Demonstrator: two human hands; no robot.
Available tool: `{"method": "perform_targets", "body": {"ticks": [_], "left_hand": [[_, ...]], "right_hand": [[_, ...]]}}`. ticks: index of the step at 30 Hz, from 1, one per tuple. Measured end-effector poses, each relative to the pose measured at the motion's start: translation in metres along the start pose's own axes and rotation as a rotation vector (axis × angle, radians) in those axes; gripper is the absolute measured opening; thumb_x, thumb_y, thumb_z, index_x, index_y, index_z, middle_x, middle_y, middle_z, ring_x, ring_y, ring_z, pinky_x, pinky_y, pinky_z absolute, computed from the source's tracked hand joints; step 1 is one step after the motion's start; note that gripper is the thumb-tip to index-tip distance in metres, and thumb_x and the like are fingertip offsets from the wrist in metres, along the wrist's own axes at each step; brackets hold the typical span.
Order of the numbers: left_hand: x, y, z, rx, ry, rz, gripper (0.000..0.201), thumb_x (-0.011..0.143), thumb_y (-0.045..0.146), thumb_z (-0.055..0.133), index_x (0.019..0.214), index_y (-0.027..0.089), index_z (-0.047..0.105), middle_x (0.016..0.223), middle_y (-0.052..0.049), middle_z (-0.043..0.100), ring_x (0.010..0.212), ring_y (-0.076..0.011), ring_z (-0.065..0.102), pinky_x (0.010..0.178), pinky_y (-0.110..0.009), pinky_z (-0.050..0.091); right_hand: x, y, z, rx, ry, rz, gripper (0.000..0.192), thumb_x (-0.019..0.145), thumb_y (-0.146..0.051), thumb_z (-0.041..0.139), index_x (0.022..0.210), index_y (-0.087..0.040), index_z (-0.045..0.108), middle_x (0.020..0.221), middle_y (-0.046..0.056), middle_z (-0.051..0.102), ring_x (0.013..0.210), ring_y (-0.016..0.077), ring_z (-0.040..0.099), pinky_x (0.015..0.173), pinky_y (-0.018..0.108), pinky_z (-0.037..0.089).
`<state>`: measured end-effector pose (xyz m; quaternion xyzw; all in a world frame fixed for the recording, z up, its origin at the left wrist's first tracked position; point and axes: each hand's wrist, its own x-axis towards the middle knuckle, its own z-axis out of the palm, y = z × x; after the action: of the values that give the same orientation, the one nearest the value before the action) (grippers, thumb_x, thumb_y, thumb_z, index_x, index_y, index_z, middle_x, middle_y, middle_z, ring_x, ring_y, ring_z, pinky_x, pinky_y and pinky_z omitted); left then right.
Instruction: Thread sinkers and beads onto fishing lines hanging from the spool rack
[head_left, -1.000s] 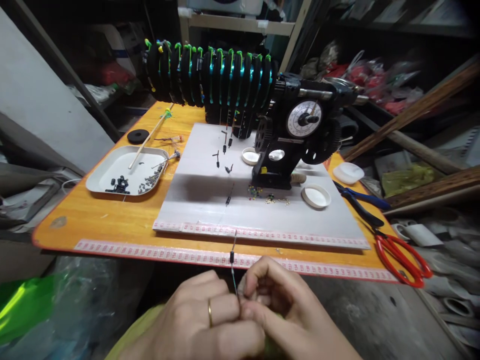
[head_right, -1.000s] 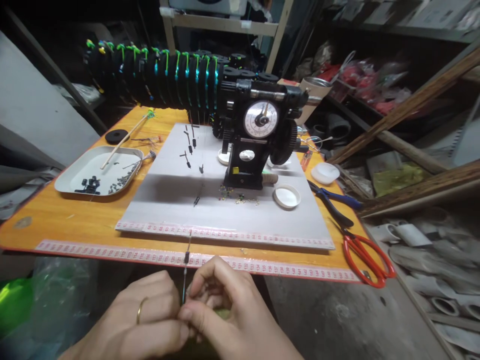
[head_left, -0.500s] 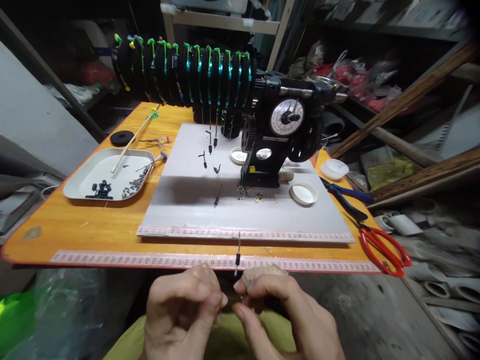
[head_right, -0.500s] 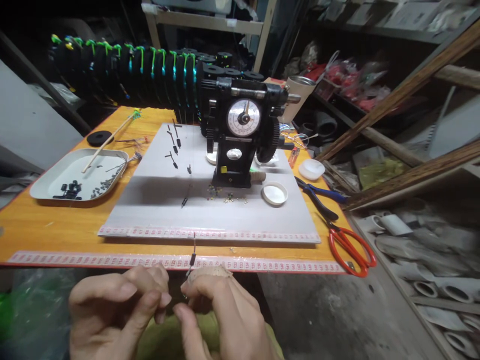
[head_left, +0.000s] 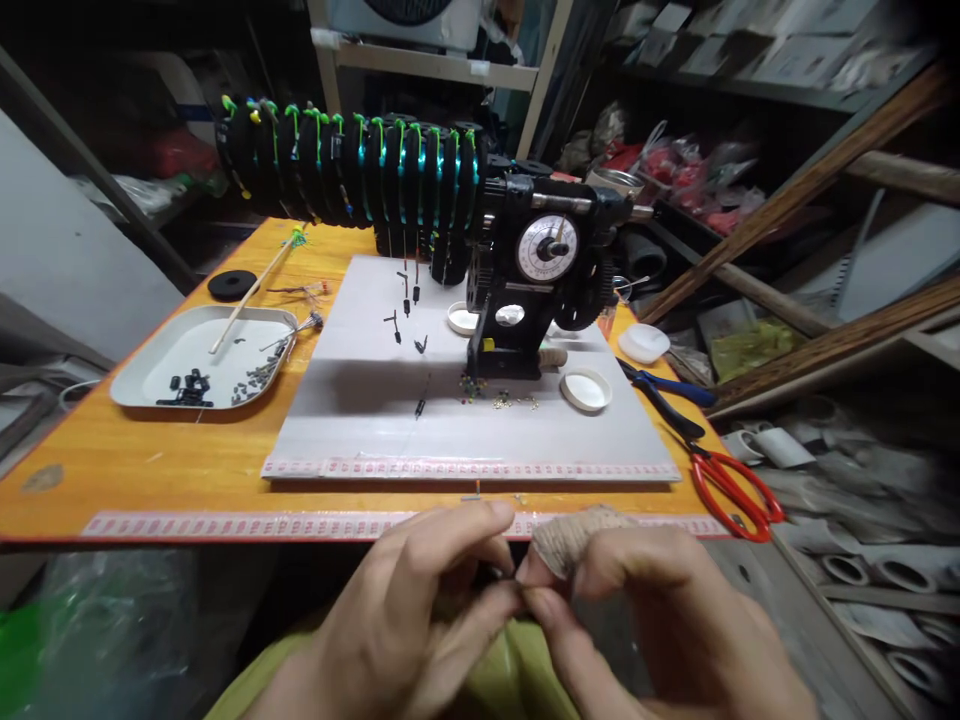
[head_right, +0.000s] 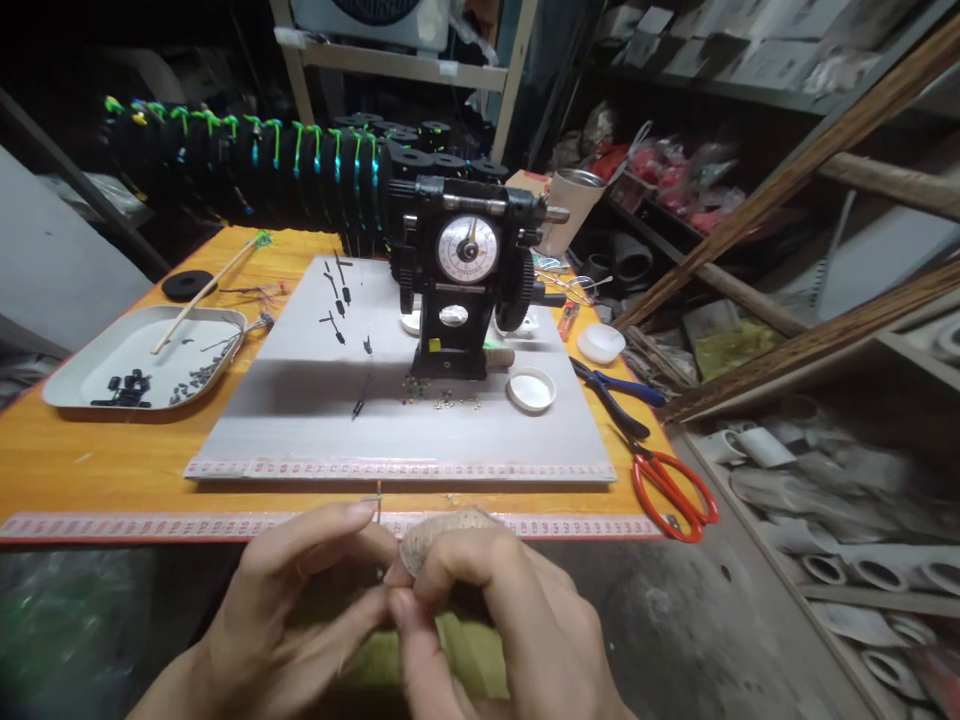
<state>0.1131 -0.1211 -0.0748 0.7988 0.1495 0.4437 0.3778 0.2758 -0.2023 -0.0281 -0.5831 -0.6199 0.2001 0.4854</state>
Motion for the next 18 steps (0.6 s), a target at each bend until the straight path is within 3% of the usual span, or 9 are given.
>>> {"method": "perform_targets", "body": {"ticks": [4, 9, 11, 14, 16, 18], "left_hand": [[0.011, -0.001, -0.019, 0.183, -0.091, 0.127, 0.038, 0.092, 0.009, 0.060, 0.128, 0.019, 0.053, 0.088, -0.005, 0.077, 0.072, -0.0143, 0.071, 0.071, -0.023, 0.056], [0.008, 0.001, -0.031, 0.357, -0.155, 0.189, 0.029, 0.093, 0.004, 0.052, 0.117, 0.015, 0.064, 0.097, -0.011, 0.078, 0.078, -0.0191, 0.073, 0.070, -0.030, 0.056], [0.007, 0.005, -0.032, 0.289, -0.111, 0.145, 0.030, 0.087, -0.001, 0.055, 0.110, 0.016, 0.066, 0.091, -0.008, 0.078, 0.074, -0.0168, 0.073, 0.068, -0.025, 0.057], [0.005, 0.013, -0.030, 0.073, 0.047, -0.033, 0.028, 0.082, -0.003, 0.063, 0.097, 0.021, 0.067, 0.077, 0.000, 0.074, 0.068, -0.0122, 0.072, 0.064, -0.018, 0.057], [0.003, 0.019, -0.029, -0.009, 0.152, -0.160, 0.023, 0.083, 0.002, 0.066, 0.089, 0.024, 0.068, 0.071, 0.004, 0.070, 0.063, -0.0105, 0.069, 0.060, -0.016, 0.056], [0.002, 0.022, -0.030, -0.034, 0.192, -0.245, 0.018, 0.084, 0.007, 0.068, 0.083, 0.025, 0.067, 0.068, 0.006, 0.069, 0.061, -0.0097, 0.066, 0.059, -0.016, 0.054]], "right_hand": [[0.011, -0.003, -0.007, -0.127, -0.109, -0.042, 0.029, 0.085, -0.002, 0.058, 0.094, -0.028, 0.050, 0.079, -0.003, 0.063, 0.067, 0.0120, 0.066, 0.065, 0.021, 0.055], [0.016, -0.004, -0.003, -0.083, -0.168, -0.013, 0.023, 0.087, -0.004, 0.057, 0.093, -0.025, 0.052, 0.079, -0.002, 0.062, 0.068, 0.0126, 0.064, 0.063, 0.022, 0.054], [0.015, -0.003, 0.004, 0.098, -0.150, 0.079, 0.025, 0.086, -0.003, 0.059, 0.094, -0.025, 0.054, 0.082, -0.002, 0.064, 0.072, 0.0128, 0.066, 0.067, 0.022, 0.055], [0.015, 0.002, 0.016, 0.531, -0.059, 0.199, 0.031, 0.084, -0.002, 0.066, 0.096, -0.028, 0.055, 0.084, -0.003, 0.067, 0.078, 0.0131, 0.069, 0.073, 0.024, 0.060], [0.016, 0.006, 0.022, 0.639, 0.028, 0.105, 0.035, 0.084, 0.000, 0.068, 0.098, -0.031, 0.059, 0.086, -0.003, 0.070, 0.080, 0.0139, 0.071, 0.075, 0.026, 0.061], [0.017, 0.010, 0.023, 0.480, 0.051, -0.132, 0.038, 0.086, 0.001, 0.066, 0.106, -0.031, 0.066, 0.093, 0.000, 0.074, 0.084, 0.0166, 0.073, 0.077, 0.029, 0.062]]}}
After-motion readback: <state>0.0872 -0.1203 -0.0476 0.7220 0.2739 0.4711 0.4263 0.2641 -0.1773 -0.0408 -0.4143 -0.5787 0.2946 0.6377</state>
